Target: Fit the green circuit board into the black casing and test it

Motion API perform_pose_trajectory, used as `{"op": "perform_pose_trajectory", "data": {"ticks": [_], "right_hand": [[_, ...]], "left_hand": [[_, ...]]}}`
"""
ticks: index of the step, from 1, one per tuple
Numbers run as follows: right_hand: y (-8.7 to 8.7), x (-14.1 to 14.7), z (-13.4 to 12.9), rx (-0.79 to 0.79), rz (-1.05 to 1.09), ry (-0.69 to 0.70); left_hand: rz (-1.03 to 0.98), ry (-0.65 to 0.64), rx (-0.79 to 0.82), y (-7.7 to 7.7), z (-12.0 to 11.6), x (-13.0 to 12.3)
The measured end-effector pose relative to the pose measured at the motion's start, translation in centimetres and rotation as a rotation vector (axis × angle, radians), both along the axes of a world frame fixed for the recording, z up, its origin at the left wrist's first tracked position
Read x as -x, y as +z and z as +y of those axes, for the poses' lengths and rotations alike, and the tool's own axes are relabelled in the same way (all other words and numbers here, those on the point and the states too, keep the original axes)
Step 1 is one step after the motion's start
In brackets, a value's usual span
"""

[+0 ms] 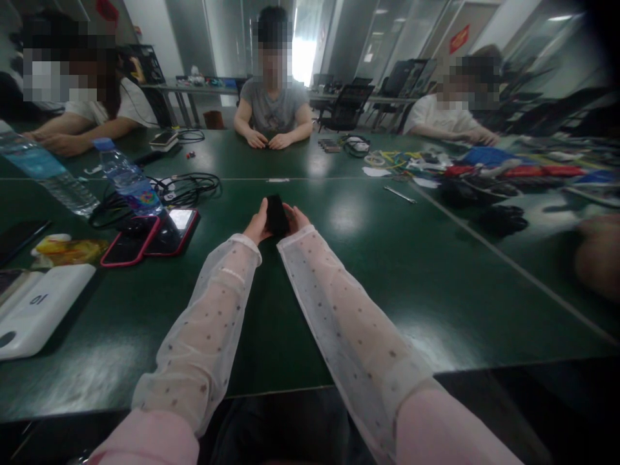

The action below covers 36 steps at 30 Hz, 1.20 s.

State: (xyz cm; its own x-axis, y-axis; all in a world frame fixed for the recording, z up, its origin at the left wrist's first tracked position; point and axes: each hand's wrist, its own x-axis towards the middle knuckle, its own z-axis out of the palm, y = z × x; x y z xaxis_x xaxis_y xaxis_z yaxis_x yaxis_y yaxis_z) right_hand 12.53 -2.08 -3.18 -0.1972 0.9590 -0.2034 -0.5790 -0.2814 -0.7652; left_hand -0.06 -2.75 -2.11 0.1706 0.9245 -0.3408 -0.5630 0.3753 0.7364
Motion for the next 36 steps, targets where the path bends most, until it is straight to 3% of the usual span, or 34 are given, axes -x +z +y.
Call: {"op": "perform_pose_trajectory", "data": {"ticks": [3,5,10,19,27,36], "right_hand": [[0.2,0.0,-0.1,-0.005,-0.002,-0.024],[0.5,0.1,-0.2,0.013,0.026,-0.044],[1.3,0.4,-0.7,0.024,0.098,-0.034],[1.8,0.4,-0.9,0.133,0.248,-0.043],[1.3,0.4,-0.3,0.143,0.252,-0.138],[0.7,0.1,0.2,0.105,0.260,-0.119]], "left_hand": [[0.266,0.127,-0.052,0.2,-0.6,-0.5],[0.306,0.107,-0.086,0.6,-1.1,-0.7],[0.340,0.060,-0.137,1.3,-1.6,-0.8],[0.379,0.020,-0.153,1.0,-1.4,-0.7],[0.383,0.014,-0.154,1.5,-2.0,-0.8],[0.379,-0.003,-0.187,1.5,-2.0,-0.8]]}}
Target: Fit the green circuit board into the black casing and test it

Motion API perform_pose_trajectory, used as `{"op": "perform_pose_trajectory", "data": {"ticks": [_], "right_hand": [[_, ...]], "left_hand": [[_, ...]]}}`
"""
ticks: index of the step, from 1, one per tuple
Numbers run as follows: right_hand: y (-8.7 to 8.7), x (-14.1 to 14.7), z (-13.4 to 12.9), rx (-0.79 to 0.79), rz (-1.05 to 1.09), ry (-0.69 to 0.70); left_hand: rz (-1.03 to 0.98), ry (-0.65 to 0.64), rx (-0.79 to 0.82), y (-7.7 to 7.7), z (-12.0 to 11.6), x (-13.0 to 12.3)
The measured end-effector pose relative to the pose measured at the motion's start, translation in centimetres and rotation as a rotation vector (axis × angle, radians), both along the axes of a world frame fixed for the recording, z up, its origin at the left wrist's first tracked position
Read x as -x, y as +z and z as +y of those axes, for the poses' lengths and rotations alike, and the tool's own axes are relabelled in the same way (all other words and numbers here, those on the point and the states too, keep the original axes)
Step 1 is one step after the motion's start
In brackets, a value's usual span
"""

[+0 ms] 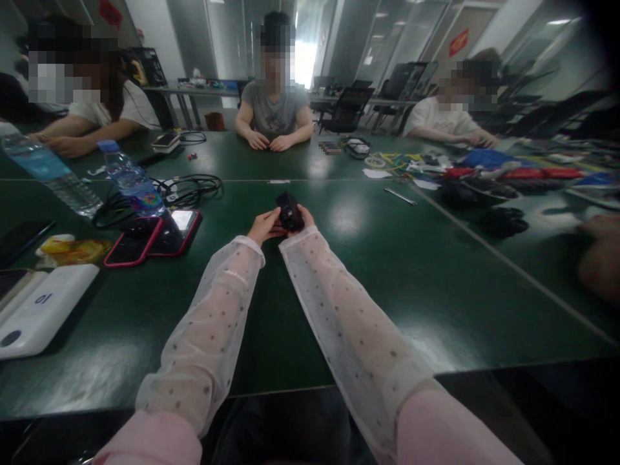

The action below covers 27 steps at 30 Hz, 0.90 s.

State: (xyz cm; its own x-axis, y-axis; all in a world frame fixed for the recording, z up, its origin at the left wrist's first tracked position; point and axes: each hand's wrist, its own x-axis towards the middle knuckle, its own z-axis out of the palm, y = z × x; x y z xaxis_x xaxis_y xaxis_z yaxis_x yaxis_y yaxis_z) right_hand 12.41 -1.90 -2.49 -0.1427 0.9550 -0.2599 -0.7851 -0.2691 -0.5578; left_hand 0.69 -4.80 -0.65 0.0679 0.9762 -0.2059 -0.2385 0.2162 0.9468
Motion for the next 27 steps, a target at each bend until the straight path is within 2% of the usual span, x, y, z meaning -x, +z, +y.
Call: {"op": "perform_pose_trajectory", "data": {"ticks": [5,13,21,27], "right_hand": [[0.6,-0.1,-0.8,-0.023,-0.003,0.047],[2.2,0.3,-2.1,-0.053,-0.091,-0.043],[2.6,-0.4,-3.0,-0.098,-0.170,0.018],[3.0,-0.3,-3.0,-0.015,-0.170,0.006]], "left_hand": [[-0.008,0.010,0.004,0.0,0.0,0.0],[-0.043,0.002,-0.006,-0.1,0.0,0.1],[-0.089,0.040,0.022,-0.2,0.3,0.4],[-0.116,0.023,0.014,0.0,0.1,0.5]]}}
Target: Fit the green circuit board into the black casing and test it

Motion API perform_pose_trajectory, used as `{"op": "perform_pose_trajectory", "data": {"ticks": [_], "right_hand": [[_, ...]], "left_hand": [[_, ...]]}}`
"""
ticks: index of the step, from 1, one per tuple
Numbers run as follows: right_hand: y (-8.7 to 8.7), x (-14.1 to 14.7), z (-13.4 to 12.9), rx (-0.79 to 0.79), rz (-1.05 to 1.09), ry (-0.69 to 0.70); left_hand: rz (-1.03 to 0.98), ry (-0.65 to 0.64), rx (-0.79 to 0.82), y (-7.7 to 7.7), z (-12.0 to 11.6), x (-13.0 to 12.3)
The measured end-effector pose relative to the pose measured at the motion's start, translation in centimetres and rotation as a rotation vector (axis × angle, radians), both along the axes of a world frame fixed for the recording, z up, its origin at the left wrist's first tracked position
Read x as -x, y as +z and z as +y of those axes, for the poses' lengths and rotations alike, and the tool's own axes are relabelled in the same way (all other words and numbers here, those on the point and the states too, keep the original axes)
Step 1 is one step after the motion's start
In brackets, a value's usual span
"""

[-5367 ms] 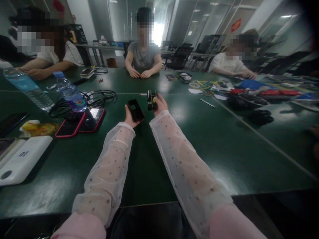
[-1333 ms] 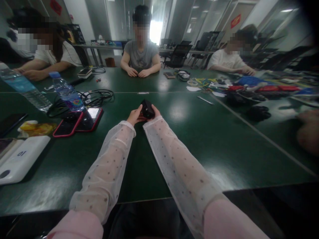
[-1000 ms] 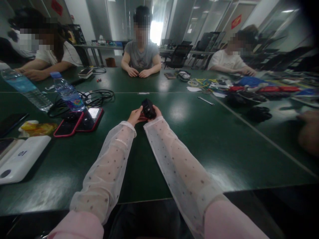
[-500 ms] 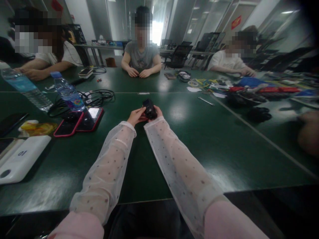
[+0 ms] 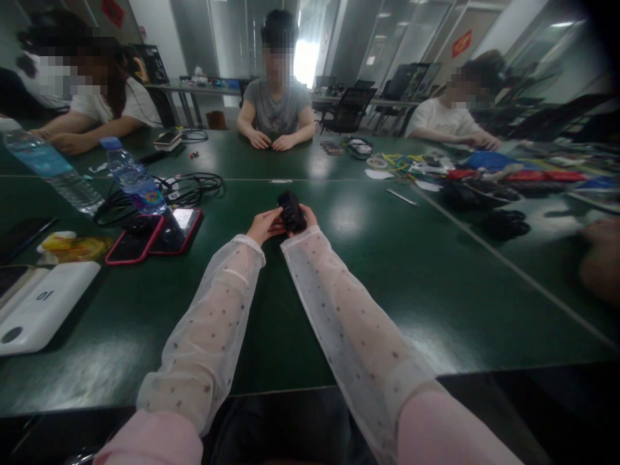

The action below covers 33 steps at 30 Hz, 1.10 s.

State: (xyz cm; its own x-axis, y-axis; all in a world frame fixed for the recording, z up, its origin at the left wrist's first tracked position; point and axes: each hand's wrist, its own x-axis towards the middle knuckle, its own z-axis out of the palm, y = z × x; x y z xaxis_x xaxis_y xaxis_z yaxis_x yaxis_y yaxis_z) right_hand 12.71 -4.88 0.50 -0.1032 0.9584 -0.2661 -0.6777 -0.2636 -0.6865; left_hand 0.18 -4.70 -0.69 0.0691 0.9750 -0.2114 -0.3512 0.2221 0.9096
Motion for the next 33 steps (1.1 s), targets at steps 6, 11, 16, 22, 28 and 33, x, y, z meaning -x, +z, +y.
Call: {"op": "perform_pose_trajectory", "data": {"ticks": [6,11,16,22,28,33], "right_hand": [[-0.6,0.1,0.6,0.031,0.059,0.042],[-1.1,0.5,1.1,0.008,0.117,0.012],[-0.9,0.6,1.1,0.043,0.083,0.003],[-1.7,0.3,1.9,0.055,0.080,0.047],[-2.0,0.4,2.0,0.030,0.094,0.079],[-1.6,0.6,1.8,0.073,0.125,0.030]], "left_hand": [[0.014,0.007,0.018,0.2,0.0,0.0],[0.049,0.011,0.001,0.3,-0.2,-0.2],[0.211,0.003,-0.050,0.9,-0.6,-1.1],[0.331,0.015,-0.066,1.7,-0.8,-1.5],[0.416,0.048,-0.076,1.7,-0.3,-1.3],[0.442,0.096,-0.109,2.4,-0.2,-0.6]]}}
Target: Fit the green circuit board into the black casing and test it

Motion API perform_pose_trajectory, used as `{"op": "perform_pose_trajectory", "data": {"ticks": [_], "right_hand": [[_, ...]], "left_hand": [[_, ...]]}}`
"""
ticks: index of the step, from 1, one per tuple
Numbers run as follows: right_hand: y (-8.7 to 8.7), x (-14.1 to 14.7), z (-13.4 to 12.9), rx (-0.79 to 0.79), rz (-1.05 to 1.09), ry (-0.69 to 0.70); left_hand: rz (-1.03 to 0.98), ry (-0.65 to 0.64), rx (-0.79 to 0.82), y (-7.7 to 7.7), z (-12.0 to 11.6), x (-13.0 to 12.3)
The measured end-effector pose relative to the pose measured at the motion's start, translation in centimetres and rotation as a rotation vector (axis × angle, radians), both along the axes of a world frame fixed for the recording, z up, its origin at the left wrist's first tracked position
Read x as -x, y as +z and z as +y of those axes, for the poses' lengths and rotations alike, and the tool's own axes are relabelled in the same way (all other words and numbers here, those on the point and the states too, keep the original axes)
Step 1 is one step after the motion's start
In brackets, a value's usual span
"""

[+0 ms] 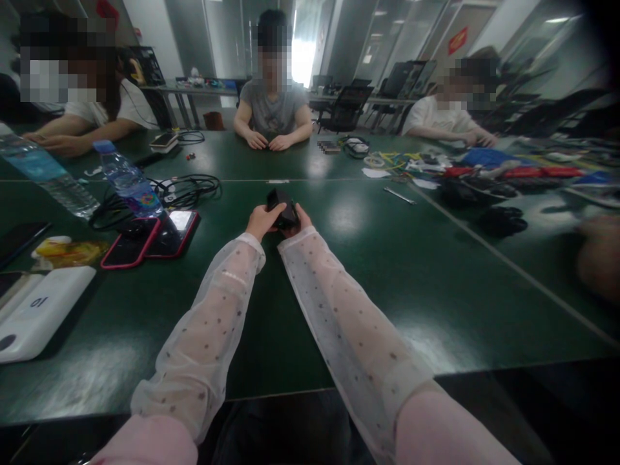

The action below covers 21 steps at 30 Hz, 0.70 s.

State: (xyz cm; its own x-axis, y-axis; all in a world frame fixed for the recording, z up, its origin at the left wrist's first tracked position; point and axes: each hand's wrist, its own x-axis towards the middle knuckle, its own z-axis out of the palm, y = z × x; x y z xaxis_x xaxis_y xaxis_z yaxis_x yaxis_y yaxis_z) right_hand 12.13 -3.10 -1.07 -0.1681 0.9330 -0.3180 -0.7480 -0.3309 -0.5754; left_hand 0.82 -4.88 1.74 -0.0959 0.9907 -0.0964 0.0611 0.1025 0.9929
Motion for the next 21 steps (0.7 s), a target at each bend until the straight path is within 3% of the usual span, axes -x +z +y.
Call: {"op": "perform_pose_trajectory", "data": {"ticks": [6,11,16,21], "right_hand": [[-0.3,0.0,0.6,0.043,0.049,-0.008],[-0.5,-0.3,0.9,0.019,0.119,0.020],[-0.4,-0.7,0.4,-0.036,0.176,0.055],[-0.7,-0.8,0.3,-0.054,0.224,0.067]], "left_hand": [[-0.138,-0.012,-0.003,1.8,-0.7,1.2],[-0.361,-0.049,0.034,1.9,-0.5,2.6],[-0.622,-0.134,0.154,0.8,-0.6,3.2],[-0.715,-0.155,0.177,-1.4,-0.6,3.1]]}}
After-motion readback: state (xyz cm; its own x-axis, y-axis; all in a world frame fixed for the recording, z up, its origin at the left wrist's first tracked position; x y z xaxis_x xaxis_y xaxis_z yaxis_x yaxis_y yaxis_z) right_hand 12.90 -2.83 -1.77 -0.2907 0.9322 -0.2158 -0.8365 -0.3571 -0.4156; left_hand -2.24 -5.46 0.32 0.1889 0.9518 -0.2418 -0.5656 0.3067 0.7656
